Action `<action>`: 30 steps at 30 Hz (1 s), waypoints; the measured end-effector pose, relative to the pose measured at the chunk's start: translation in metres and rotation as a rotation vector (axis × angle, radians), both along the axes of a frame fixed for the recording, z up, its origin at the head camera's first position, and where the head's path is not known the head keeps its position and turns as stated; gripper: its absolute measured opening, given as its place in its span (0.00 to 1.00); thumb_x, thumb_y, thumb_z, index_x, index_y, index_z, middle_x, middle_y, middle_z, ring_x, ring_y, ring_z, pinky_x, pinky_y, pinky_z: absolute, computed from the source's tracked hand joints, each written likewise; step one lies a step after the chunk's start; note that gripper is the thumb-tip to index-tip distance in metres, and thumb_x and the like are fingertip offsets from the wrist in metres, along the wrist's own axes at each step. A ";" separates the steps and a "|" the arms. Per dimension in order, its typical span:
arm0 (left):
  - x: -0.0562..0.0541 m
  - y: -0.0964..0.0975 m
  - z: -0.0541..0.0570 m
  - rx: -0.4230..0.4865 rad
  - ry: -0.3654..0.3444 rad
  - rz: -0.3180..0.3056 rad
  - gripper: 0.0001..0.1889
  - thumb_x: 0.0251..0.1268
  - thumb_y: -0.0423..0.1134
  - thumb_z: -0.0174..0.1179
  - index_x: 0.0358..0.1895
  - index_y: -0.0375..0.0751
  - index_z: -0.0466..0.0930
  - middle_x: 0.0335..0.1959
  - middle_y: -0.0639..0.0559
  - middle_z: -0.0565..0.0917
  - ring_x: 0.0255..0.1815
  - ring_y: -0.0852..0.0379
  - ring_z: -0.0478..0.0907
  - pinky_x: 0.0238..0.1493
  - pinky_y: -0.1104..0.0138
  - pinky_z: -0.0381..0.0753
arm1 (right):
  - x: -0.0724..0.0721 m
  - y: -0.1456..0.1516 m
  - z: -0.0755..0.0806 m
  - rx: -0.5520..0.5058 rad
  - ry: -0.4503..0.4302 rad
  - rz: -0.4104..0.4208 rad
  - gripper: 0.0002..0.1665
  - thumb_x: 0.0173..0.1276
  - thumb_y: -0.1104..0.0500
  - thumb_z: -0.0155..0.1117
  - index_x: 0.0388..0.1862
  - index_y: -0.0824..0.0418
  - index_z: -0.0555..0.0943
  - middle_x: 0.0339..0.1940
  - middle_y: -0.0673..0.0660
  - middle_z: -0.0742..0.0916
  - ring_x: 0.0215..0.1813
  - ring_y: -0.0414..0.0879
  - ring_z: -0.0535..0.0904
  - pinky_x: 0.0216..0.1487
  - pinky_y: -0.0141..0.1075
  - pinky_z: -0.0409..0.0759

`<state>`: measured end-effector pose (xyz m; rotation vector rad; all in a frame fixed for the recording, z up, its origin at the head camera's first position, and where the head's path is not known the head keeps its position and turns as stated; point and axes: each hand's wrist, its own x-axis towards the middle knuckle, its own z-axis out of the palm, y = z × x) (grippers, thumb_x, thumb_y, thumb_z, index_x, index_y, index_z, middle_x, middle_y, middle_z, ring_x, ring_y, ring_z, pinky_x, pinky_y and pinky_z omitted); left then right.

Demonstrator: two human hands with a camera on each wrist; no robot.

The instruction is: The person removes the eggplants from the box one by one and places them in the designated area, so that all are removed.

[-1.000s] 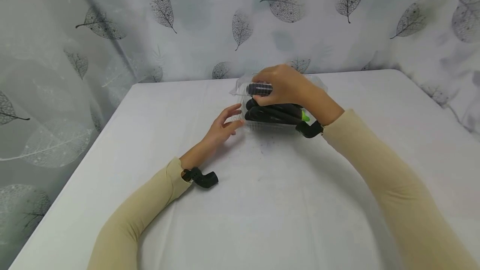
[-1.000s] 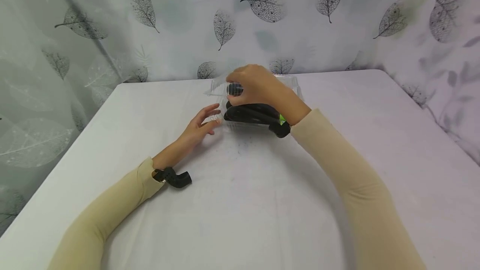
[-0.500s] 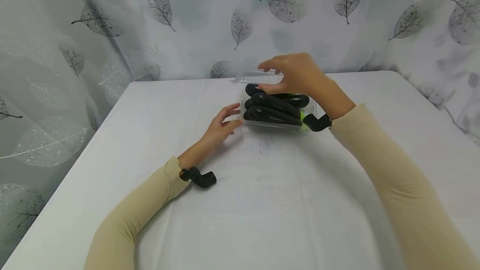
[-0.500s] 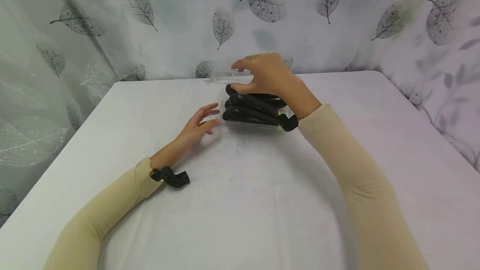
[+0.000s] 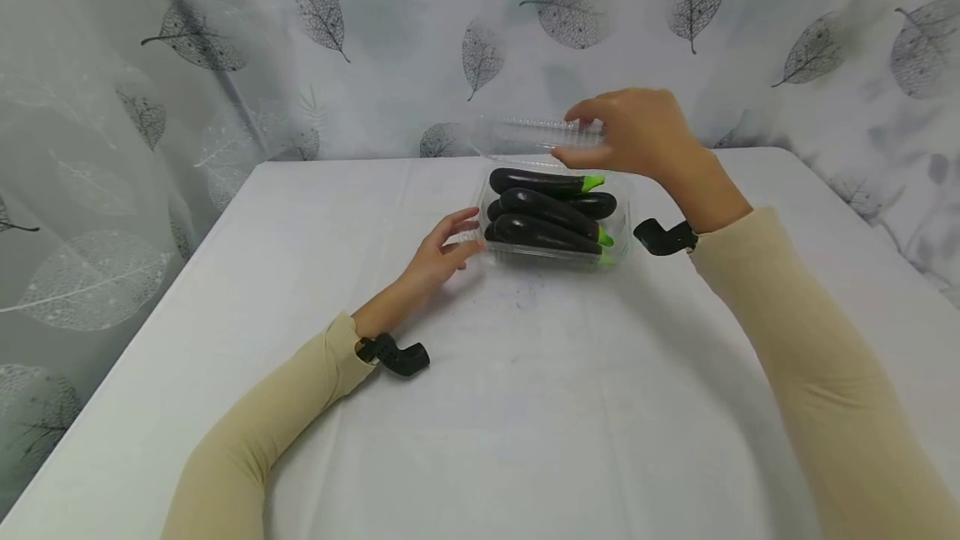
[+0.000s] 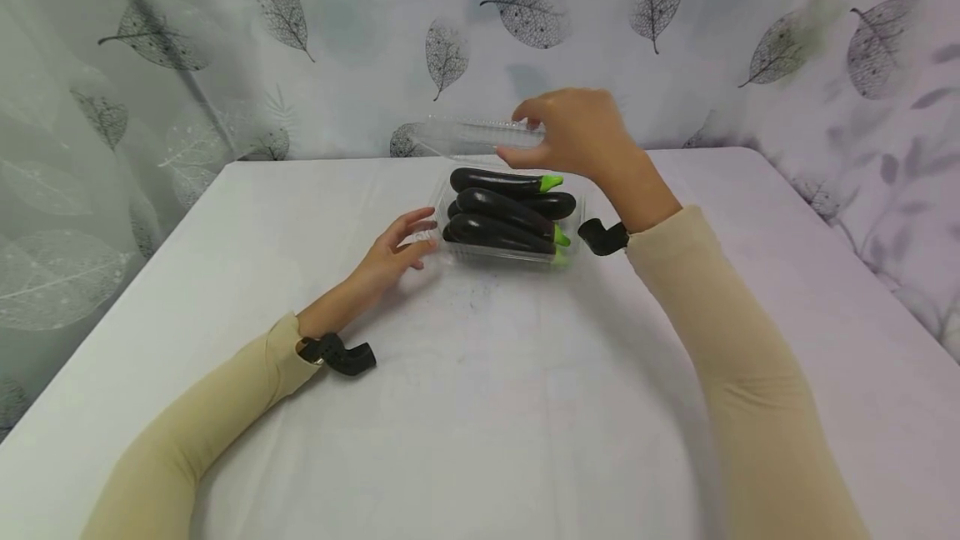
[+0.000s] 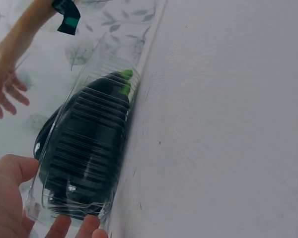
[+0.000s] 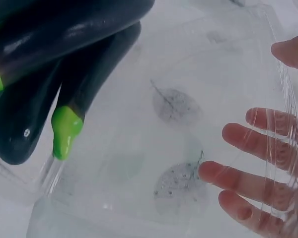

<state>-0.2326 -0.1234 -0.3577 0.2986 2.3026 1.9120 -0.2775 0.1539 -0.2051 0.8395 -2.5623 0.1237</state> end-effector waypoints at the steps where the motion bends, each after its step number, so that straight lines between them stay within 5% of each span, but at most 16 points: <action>1: 0.000 0.000 0.000 -0.001 0.001 -0.003 0.29 0.70 0.39 0.58 0.73 0.53 0.63 0.68 0.49 0.70 0.54 0.51 0.76 0.45 0.66 0.72 | 0.000 0.002 0.001 -0.001 -0.007 -0.011 0.31 0.60 0.35 0.63 0.53 0.55 0.84 0.41 0.56 0.89 0.35 0.53 0.82 0.25 0.45 0.73; 8: 0.000 -0.001 0.000 0.005 0.006 -0.009 0.29 0.70 0.38 0.58 0.73 0.50 0.63 0.69 0.47 0.70 0.54 0.50 0.76 0.43 0.67 0.72 | 0.002 0.019 0.005 -0.083 -0.056 -0.066 0.33 0.60 0.35 0.63 0.57 0.53 0.82 0.44 0.55 0.89 0.41 0.53 0.82 0.31 0.47 0.74; 12: 0.001 -0.001 0.000 0.006 0.005 -0.004 0.29 0.70 0.38 0.58 0.73 0.51 0.63 0.68 0.47 0.70 0.53 0.51 0.76 0.43 0.66 0.72 | 0.002 0.028 0.001 -0.178 -0.006 -0.032 0.32 0.59 0.40 0.67 0.59 0.54 0.81 0.47 0.57 0.88 0.45 0.54 0.82 0.36 0.50 0.75; 20: 0.001 -0.001 0.000 0.001 0.001 0.002 0.29 0.70 0.38 0.58 0.73 0.52 0.63 0.67 0.47 0.71 0.55 0.50 0.76 0.44 0.66 0.72 | -0.006 0.039 -0.013 -0.353 0.179 0.158 0.33 0.52 0.50 0.74 0.57 0.61 0.82 0.58 0.60 0.84 0.59 0.58 0.79 0.55 0.54 0.76; 25: 0.002 0.000 0.000 -0.003 -0.004 0.009 0.29 0.70 0.39 0.59 0.72 0.52 0.64 0.67 0.48 0.71 0.56 0.49 0.76 0.45 0.65 0.72 | -0.013 0.045 -0.021 -0.394 0.300 0.285 0.34 0.54 0.48 0.70 0.56 0.67 0.81 0.58 0.65 0.83 0.63 0.62 0.75 0.68 0.55 0.64; 30: 0.001 0.001 0.000 -0.004 0.001 0.010 0.29 0.69 0.39 0.59 0.73 0.52 0.64 0.67 0.47 0.71 0.56 0.48 0.76 0.44 0.65 0.73 | -0.015 0.050 -0.026 -0.402 0.346 0.312 0.34 0.55 0.47 0.68 0.55 0.68 0.81 0.56 0.67 0.83 0.64 0.63 0.73 0.72 0.55 0.56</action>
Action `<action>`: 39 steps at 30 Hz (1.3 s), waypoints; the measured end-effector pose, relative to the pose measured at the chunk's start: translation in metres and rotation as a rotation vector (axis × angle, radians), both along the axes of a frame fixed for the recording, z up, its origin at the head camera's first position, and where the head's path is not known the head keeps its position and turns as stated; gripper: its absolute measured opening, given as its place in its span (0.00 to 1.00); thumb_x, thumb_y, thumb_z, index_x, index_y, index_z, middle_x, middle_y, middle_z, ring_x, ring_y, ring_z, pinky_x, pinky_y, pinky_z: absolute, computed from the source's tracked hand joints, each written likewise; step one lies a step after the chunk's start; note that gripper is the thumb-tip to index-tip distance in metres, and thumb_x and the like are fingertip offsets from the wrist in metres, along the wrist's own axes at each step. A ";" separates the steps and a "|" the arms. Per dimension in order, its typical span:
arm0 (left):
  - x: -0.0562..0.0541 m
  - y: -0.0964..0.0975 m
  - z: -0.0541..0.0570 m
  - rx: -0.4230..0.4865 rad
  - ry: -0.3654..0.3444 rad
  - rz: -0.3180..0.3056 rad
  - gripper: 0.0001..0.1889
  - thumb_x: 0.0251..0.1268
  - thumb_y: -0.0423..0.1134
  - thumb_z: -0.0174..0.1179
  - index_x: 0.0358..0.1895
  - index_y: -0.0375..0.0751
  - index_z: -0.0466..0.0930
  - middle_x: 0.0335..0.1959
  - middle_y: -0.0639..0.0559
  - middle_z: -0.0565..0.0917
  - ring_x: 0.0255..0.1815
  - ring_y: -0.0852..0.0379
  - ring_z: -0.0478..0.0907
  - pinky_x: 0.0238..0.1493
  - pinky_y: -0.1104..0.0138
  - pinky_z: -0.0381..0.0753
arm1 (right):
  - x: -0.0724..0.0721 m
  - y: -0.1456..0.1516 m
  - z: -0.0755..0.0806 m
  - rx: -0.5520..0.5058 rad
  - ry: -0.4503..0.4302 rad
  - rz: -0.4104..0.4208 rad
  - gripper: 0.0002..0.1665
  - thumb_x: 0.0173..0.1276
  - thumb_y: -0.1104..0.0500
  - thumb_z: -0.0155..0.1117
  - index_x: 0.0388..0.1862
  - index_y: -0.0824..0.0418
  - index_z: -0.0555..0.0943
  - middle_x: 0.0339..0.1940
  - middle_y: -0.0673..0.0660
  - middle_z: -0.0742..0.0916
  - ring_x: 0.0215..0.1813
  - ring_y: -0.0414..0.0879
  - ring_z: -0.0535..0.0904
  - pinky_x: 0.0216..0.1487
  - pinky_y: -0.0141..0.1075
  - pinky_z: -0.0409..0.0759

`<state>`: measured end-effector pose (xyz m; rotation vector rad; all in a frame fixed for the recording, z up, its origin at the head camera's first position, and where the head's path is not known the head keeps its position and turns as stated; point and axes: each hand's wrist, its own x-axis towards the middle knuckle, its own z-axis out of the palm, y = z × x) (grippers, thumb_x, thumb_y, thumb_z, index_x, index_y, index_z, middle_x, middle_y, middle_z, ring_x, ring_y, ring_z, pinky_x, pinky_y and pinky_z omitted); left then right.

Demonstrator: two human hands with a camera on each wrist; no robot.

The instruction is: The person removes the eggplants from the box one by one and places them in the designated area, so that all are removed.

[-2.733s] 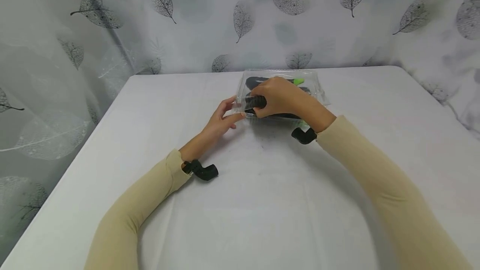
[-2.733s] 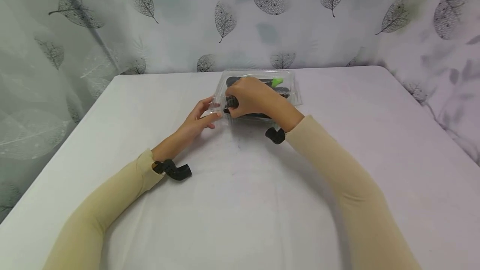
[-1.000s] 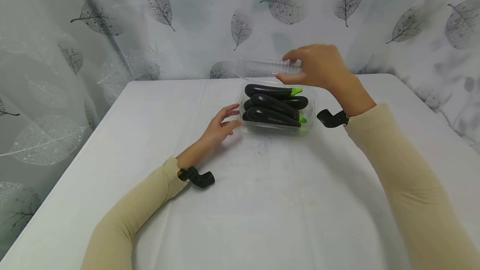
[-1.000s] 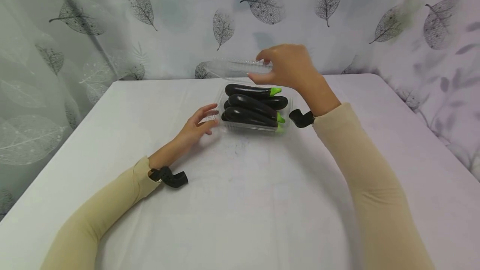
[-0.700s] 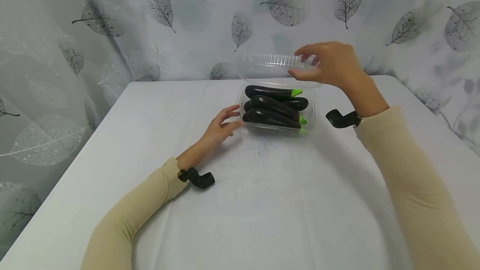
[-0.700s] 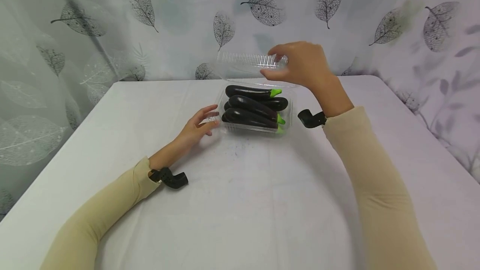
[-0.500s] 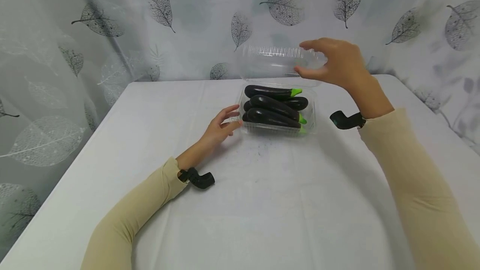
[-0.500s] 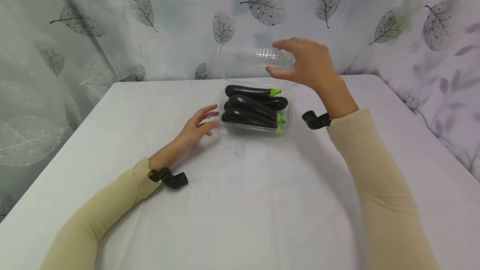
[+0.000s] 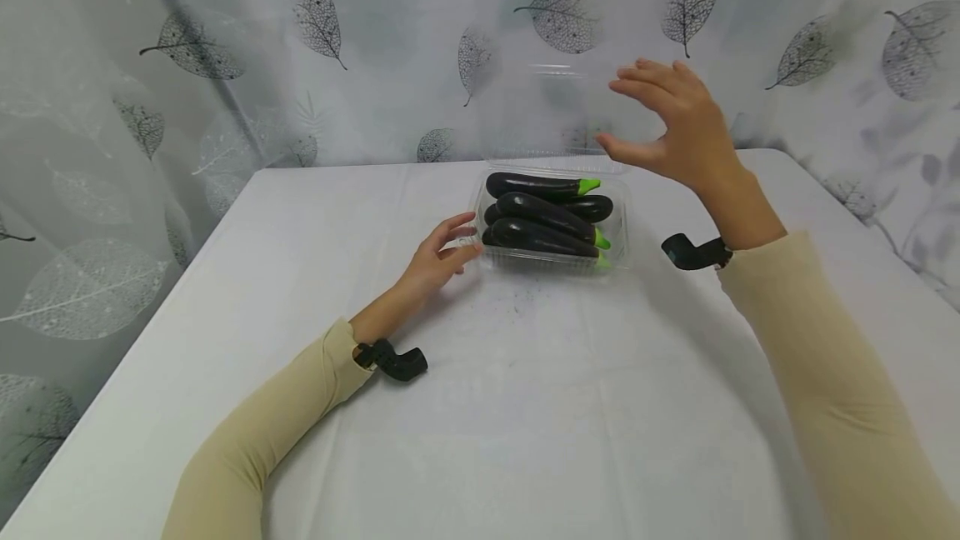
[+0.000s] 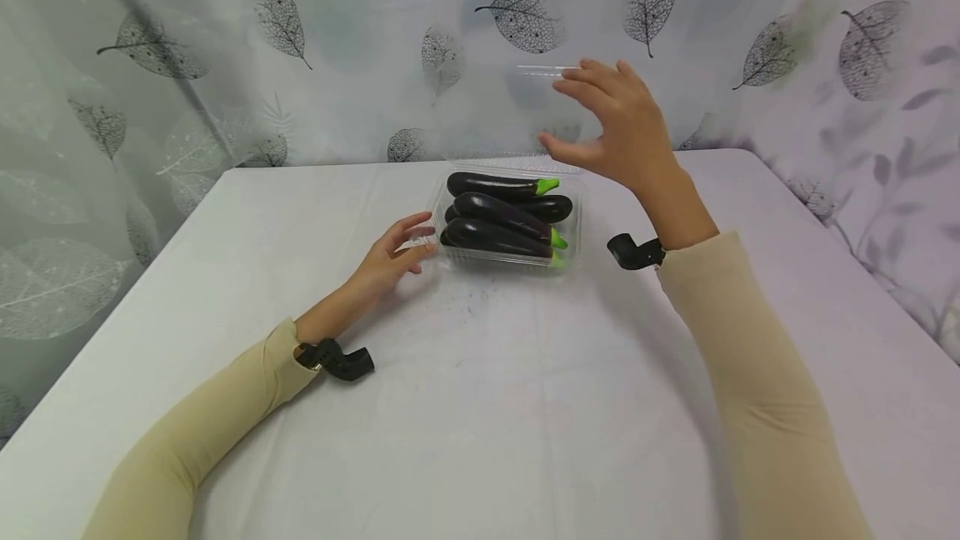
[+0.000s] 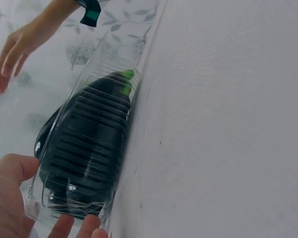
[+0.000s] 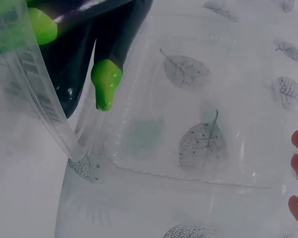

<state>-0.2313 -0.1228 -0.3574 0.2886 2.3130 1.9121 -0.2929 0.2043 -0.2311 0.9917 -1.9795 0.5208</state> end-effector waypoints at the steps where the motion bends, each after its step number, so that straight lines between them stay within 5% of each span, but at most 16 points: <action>1: 0.000 0.000 0.000 0.001 -0.001 0.000 0.29 0.70 0.39 0.59 0.73 0.52 0.64 0.67 0.47 0.71 0.56 0.48 0.76 0.45 0.65 0.73 | 0.000 0.001 -0.001 0.001 -0.004 -0.001 0.33 0.55 0.47 0.68 0.55 0.68 0.81 0.56 0.67 0.83 0.65 0.63 0.73 0.72 0.54 0.56; 13: 0.002 0.001 0.000 0.004 -0.005 -0.015 0.29 0.70 0.39 0.59 0.73 0.50 0.63 0.67 0.46 0.71 0.57 0.48 0.75 0.45 0.65 0.72 | 0.011 0.001 -0.010 0.019 -0.188 -0.086 0.32 0.51 0.54 0.75 0.57 0.62 0.82 0.59 0.59 0.83 0.63 0.55 0.76 0.56 0.55 0.76; 24: 0.002 0.001 0.001 0.000 -0.004 -0.011 0.29 0.70 0.39 0.59 0.73 0.51 0.63 0.67 0.47 0.72 0.56 0.49 0.76 0.45 0.65 0.72 | 0.012 0.000 -0.017 0.027 -0.234 -0.078 0.31 0.52 0.56 0.75 0.57 0.62 0.82 0.56 0.60 0.84 0.60 0.57 0.78 0.53 0.55 0.76; 33: 0.002 0.000 0.003 0.000 0.000 -0.014 0.29 0.71 0.38 0.58 0.73 0.51 0.63 0.68 0.46 0.71 0.54 0.51 0.76 0.46 0.64 0.72 | 0.013 -0.001 -0.027 0.057 -0.361 -0.108 0.31 0.56 0.54 0.73 0.59 0.62 0.80 0.54 0.63 0.84 0.53 0.59 0.79 0.51 0.54 0.76; 39: 0.002 -0.001 0.002 0.010 -0.001 -0.016 0.29 0.71 0.38 0.58 0.73 0.50 0.63 0.68 0.46 0.71 0.55 0.50 0.75 0.46 0.65 0.72 | 0.012 -0.007 -0.037 0.051 -0.412 -0.023 0.30 0.55 0.58 0.74 0.58 0.64 0.80 0.46 0.61 0.85 0.46 0.54 0.78 0.45 0.48 0.77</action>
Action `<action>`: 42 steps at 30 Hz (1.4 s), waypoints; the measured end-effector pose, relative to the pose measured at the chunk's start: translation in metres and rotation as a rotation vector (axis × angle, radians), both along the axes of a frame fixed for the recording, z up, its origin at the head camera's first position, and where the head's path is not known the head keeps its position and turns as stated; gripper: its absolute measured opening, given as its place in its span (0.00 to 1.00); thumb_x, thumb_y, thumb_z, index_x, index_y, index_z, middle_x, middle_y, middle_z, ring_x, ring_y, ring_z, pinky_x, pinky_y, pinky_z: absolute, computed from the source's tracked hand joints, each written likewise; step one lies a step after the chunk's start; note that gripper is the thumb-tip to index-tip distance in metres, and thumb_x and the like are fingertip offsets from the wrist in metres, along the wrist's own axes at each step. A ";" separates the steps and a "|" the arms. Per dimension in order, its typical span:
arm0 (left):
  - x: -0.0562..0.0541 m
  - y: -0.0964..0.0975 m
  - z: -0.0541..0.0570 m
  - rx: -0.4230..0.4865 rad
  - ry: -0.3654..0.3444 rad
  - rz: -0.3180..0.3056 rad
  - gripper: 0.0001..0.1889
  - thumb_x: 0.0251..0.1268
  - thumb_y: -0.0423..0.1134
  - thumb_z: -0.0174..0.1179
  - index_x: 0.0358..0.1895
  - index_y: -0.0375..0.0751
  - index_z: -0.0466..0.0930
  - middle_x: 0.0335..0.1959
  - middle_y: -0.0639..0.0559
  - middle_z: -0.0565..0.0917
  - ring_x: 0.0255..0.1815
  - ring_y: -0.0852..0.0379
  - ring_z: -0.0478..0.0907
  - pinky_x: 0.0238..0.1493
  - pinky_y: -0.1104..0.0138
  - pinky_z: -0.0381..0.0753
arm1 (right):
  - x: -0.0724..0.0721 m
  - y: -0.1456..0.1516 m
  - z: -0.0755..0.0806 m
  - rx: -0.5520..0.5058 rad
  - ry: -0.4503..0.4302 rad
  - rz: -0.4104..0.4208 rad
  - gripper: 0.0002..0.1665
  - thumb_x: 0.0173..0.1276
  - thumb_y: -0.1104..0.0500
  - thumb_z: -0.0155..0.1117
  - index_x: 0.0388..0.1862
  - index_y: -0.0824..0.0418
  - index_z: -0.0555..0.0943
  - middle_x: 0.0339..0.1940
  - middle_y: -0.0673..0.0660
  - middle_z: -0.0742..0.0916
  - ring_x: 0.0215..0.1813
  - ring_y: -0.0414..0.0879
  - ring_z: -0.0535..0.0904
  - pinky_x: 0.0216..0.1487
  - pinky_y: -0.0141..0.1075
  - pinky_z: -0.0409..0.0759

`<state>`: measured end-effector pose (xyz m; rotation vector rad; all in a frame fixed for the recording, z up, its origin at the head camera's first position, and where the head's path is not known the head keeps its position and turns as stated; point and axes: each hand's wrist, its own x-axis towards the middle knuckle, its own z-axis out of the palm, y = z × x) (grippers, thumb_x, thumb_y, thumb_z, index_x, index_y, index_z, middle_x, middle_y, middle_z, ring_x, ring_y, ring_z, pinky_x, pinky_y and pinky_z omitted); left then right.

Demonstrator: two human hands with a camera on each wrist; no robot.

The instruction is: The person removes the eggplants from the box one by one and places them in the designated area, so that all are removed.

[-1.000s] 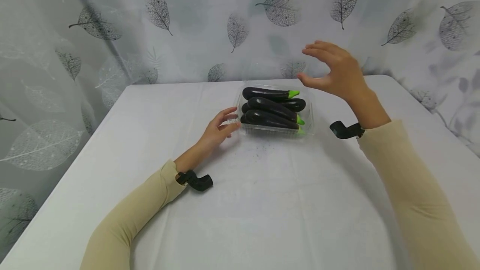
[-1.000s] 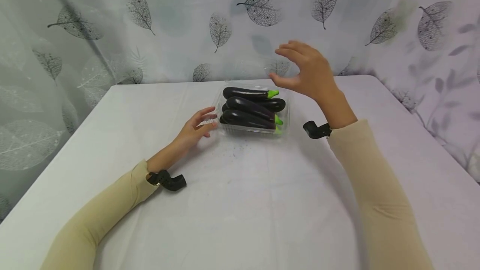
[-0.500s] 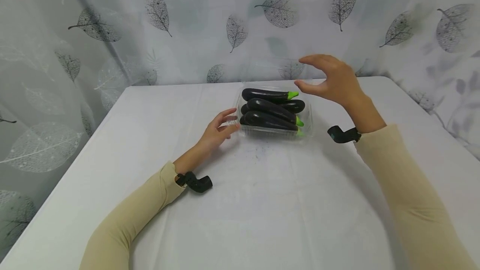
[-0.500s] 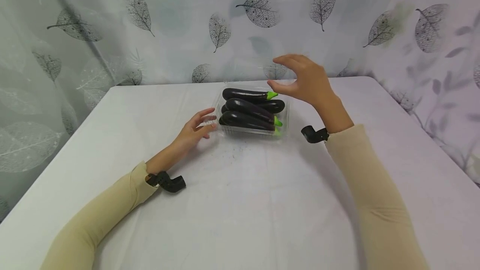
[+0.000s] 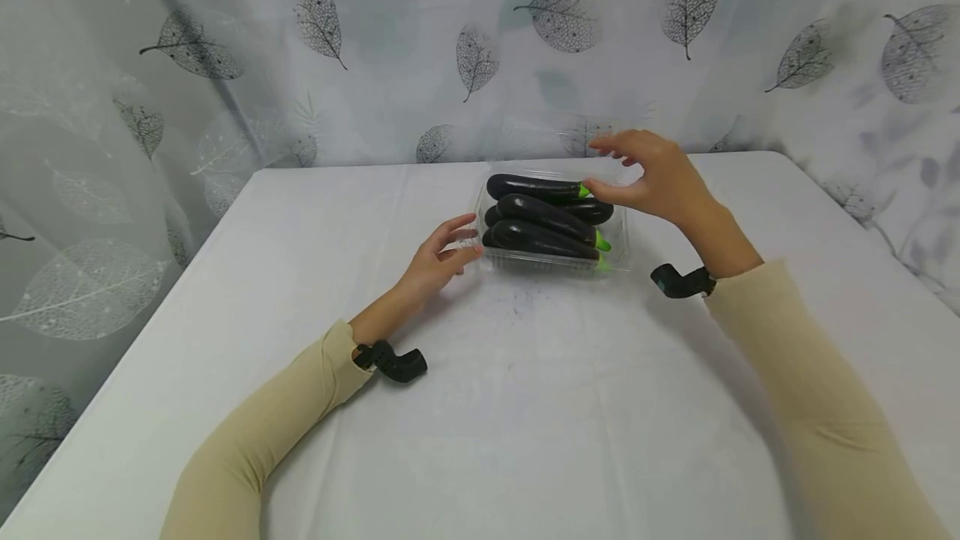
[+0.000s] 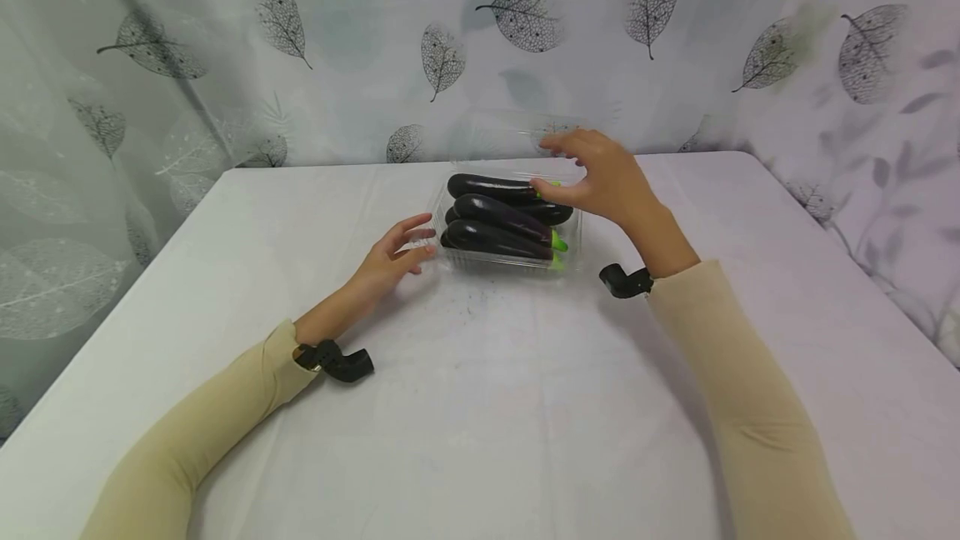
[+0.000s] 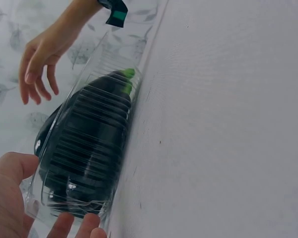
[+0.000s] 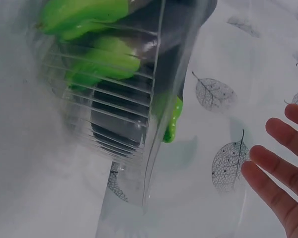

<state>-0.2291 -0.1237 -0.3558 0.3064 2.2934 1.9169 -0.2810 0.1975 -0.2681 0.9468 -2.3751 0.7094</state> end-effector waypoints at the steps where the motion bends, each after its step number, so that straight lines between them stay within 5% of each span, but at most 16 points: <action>1: 0.000 0.000 0.000 0.001 0.001 -0.001 0.29 0.70 0.38 0.58 0.73 0.50 0.63 0.68 0.46 0.71 0.55 0.50 0.75 0.46 0.65 0.72 | 0.000 0.000 -0.002 -0.001 -0.007 0.018 0.30 0.55 0.59 0.74 0.57 0.64 0.80 0.46 0.61 0.85 0.46 0.54 0.78 0.46 0.48 0.77; 18: 0.000 0.001 0.001 0.008 0.006 -0.005 0.30 0.70 0.38 0.58 0.74 0.52 0.62 0.68 0.45 0.71 0.57 0.48 0.75 0.46 0.65 0.72 | 0.000 -0.005 -0.028 -0.099 -0.199 0.166 0.23 0.55 0.68 0.73 0.53 0.67 0.82 0.45 0.62 0.87 0.43 0.48 0.80 0.46 0.34 0.80; 30: -0.001 0.000 -0.003 0.011 0.009 -0.003 0.31 0.69 0.37 0.59 0.73 0.53 0.62 0.67 0.46 0.72 0.57 0.48 0.76 0.47 0.65 0.72 | 0.003 -0.012 -0.043 -0.082 -0.361 0.171 0.21 0.60 0.64 0.71 0.53 0.67 0.82 0.41 0.62 0.87 0.39 0.52 0.83 0.40 0.32 0.80; 42: 0.000 0.000 -0.001 0.015 0.007 -0.001 0.31 0.70 0.37 0.59 0.74 0.52 0.62 0.67 0.45 0.72 0.56 0.49 0.76 0.46 0.65 0.72 | 0.000 -0.016 -0.049 -0.045 -0.380 0.146 0.18 0.61 0.63 0.71 0.51 0.67 0.83 0.38 0.60 0.87 0.40 0.51 0.82 0.39 0.29 0.79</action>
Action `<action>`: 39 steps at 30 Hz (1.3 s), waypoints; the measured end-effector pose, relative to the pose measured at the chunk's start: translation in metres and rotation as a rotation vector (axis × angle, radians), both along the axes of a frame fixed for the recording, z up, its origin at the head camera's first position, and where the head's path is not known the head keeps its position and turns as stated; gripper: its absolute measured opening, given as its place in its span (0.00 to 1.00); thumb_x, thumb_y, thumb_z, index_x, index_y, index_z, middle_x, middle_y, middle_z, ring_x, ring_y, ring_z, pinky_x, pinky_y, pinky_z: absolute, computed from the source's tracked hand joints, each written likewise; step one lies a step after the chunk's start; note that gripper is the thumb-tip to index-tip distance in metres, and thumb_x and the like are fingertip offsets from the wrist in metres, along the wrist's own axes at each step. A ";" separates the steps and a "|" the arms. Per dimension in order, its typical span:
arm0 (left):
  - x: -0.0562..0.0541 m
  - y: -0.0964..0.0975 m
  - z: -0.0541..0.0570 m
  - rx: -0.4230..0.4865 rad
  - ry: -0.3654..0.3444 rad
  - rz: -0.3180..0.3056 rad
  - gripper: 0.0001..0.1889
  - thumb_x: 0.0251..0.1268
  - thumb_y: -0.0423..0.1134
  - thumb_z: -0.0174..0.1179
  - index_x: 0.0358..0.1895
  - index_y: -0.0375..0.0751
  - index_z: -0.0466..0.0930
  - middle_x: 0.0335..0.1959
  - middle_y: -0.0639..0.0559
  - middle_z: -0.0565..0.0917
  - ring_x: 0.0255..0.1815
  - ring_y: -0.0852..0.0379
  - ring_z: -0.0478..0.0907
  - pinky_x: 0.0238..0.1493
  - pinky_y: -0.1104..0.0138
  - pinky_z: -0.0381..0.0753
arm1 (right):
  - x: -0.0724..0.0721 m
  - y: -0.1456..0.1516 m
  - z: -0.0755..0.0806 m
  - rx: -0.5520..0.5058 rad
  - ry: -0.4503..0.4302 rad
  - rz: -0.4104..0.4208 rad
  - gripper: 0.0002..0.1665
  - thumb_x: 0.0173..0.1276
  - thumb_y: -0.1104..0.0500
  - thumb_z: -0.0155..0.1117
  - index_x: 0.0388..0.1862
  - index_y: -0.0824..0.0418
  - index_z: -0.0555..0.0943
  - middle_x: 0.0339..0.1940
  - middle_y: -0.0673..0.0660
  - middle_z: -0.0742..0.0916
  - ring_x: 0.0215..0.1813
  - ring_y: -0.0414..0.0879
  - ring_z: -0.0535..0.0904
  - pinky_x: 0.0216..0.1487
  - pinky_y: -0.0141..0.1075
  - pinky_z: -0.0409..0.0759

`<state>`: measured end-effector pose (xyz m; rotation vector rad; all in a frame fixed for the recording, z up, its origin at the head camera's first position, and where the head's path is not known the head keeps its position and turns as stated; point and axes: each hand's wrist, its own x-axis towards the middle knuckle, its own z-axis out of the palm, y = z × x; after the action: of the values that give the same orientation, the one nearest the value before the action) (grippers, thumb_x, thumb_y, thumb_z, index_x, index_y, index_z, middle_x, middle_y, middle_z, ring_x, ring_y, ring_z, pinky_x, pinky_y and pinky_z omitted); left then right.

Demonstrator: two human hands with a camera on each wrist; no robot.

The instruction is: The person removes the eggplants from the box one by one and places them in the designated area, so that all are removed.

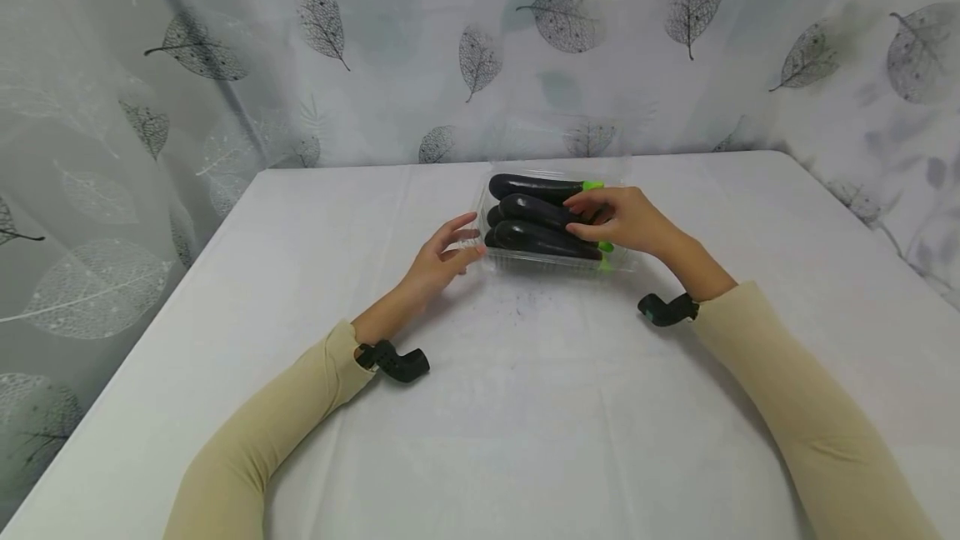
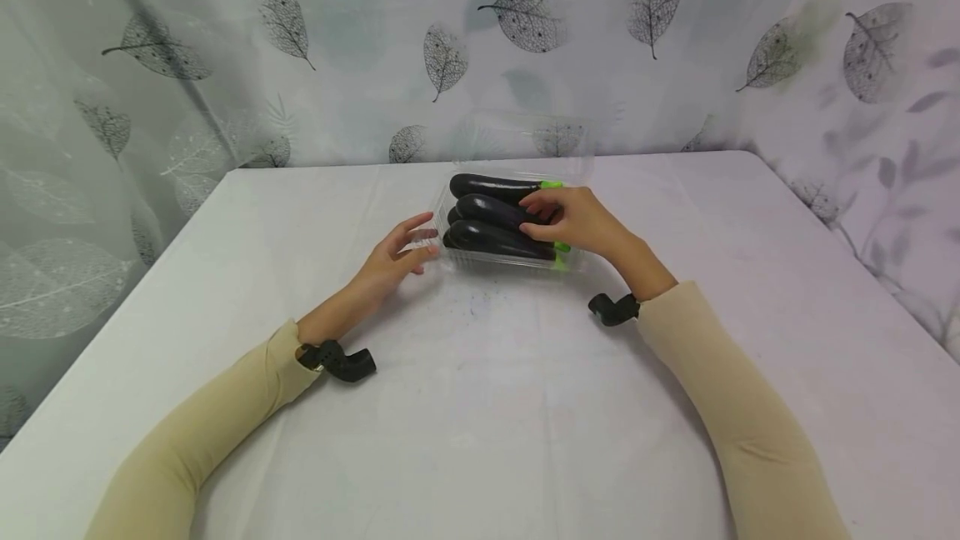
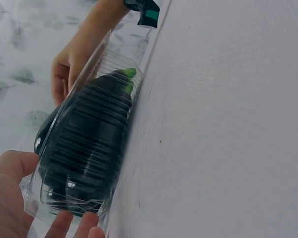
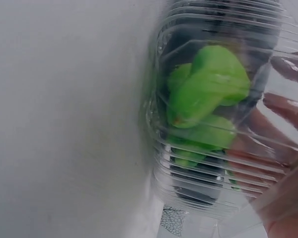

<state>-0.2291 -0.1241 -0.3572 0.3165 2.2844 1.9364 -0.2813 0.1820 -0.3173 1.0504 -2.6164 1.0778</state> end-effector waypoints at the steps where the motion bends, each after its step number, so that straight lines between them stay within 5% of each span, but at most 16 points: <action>1: 0.000 0.000 0.001 0.001 0.000 0.002 0.31 0.70 0.37 0.59 0.74 0.52 0.62 0.67 0.46 0.72 0.55 0.49 0.76 0.46 0.65 0.72 | 0.000 -0.001 0.000 0.007 -0.002 0.002 0.18 0.62 0.63 0.71 0.51 0.68 0.83 0.39 0.61 0.87 0.40 0.51 0.82 0.39 0.29 0.79; 17: 0.000 -0.007 0.000 0.001 -0.013 0.011 0.30 0.71 0.38 0.58 0.74 0.54 0.61 0.68 0.46 0.71 0.60 0.46 0.74 0.48 0.65 0.71 | -0.006 -0.008 0.002 0.130 -0.074 0.009 0.24 0.66 0.62 0.67 0.59 0.69 0.78 0.48 0.66 0.86 0.48 0.56 0.82 0.47 0.46 0.80; 39: 0.002 0.000 0.002 -0.005 -0.017 -0.013 0.31 0.71 0.38 0.58 0.74 0.53 0.60 0.68 0.46 0.70 0.59 0.47 0.74 0.49 0.63 0.71 | 0.000 -0.001 -0.005 0.005 0.090 -0.001 0.23 0.61 0.65 0.72 0.55 0.68 0.81 0.43 0.63 0.87 0.42 0.54 0.83 0.42 0.44 0.80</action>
<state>-0.2276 -0.1245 -0.3556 0.3119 2.2708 1.9193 -0.2816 0.1814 -0.3224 1.0732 -2.5505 0.9998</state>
